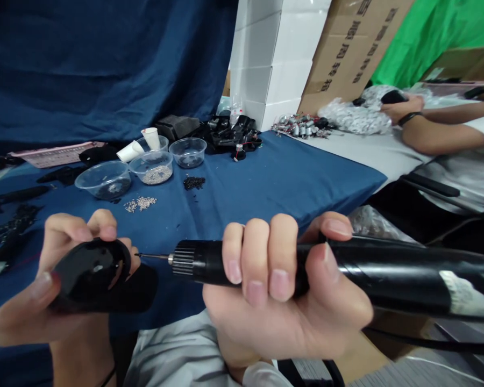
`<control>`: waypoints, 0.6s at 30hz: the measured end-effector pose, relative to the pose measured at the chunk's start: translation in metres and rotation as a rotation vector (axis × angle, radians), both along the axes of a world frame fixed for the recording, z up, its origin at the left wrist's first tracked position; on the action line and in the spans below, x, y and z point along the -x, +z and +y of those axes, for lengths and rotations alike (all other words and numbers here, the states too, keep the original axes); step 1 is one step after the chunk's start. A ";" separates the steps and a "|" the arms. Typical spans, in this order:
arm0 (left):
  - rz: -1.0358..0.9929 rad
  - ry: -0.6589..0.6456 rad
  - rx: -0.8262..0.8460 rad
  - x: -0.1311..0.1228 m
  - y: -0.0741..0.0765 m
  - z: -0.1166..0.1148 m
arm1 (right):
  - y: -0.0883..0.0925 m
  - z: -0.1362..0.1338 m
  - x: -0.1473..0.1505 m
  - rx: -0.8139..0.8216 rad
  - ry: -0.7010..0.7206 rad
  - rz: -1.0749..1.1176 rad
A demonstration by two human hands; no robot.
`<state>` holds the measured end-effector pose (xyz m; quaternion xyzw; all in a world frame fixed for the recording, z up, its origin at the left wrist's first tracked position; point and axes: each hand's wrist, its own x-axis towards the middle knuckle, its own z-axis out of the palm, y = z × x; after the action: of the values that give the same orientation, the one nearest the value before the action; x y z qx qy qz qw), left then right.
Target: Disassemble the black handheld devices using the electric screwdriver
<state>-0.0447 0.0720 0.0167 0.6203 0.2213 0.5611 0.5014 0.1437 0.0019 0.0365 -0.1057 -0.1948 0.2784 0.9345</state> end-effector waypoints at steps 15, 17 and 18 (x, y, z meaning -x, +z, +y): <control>-0.083 -0.195 -0.066 -0.005 -0.008 0.003 | 0.009 -0.006 0.008 0.093 0.129 -0.063; -0.080 -0.165 -0.072 -0.004 -0.008 0.002 | 0.010 -0.006 0.009 0.101 0.133 -0.067; -0.066 -0.155 -0.084 -0.002 -0.009 0.002 | 0.010 -0.006 0.010 0.099 0.129 -0.069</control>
<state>-0.0424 0.0738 0.0074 0.6373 0.1324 0.5493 0.5241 0.1338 -0.0040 0.0468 -0.1485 -0.2192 0.3437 0.9010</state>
